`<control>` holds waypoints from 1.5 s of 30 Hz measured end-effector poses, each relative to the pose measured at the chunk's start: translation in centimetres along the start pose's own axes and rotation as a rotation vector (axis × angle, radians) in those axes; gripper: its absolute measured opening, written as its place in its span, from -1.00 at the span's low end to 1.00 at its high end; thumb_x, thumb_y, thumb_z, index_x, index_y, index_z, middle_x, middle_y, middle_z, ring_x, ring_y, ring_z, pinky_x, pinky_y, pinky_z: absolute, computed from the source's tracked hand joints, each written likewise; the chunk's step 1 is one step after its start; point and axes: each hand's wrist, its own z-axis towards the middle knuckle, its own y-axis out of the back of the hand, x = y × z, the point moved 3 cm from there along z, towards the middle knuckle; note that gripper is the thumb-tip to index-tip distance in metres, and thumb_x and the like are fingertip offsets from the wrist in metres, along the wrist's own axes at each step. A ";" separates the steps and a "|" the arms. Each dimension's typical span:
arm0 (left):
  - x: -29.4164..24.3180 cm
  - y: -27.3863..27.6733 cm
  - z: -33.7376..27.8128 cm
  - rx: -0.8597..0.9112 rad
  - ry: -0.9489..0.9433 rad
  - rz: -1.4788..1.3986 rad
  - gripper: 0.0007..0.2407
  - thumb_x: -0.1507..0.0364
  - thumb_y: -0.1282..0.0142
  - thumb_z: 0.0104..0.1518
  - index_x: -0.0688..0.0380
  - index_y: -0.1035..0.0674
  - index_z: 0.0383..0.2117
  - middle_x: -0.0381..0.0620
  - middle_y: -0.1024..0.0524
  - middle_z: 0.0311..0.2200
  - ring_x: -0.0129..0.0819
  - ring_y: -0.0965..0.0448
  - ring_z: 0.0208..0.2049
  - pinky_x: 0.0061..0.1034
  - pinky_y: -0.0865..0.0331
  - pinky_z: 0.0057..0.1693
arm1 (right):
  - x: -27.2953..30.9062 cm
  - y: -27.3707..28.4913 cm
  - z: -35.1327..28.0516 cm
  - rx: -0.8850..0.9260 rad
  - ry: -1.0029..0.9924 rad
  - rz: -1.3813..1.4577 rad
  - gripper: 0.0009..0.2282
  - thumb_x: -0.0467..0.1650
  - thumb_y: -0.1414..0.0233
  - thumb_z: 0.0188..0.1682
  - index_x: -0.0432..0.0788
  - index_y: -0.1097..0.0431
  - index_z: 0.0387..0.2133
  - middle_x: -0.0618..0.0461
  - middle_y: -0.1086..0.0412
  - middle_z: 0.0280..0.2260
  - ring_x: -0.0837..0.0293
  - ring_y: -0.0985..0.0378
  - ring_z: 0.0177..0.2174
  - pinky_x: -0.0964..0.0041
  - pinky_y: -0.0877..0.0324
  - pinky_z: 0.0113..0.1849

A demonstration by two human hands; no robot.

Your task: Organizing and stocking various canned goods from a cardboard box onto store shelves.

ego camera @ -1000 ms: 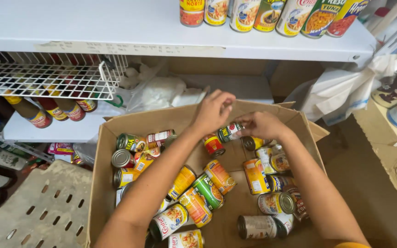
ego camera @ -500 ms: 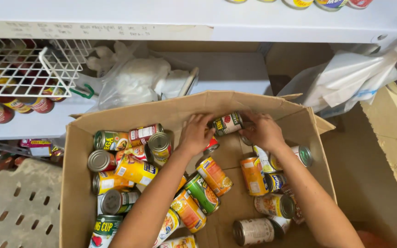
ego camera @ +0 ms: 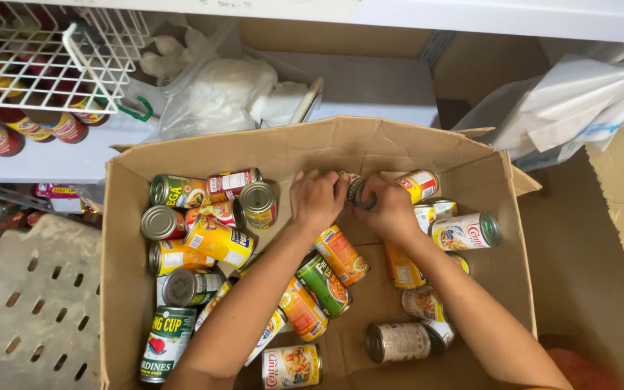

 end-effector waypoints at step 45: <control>-1.2 5.7 0.5 0.844 0.244 -0.010 -0.50 -0.07 -0.01 0.19 0.06 -0.72 -0.64 -0.19 -0.65 -0.62 -0.30 -0.67 -0.47 -0.33 -0.51 -0.17 | -5.4 -3.5 1.4 0.487 -0.403 1.066 -0.51 -0.38 -0.12 -0.12 -0.32 -0.27 0.10 0.01 -0.48 -0.11 0.13 -0.56 -0.10 0.06 -0.67 -0.28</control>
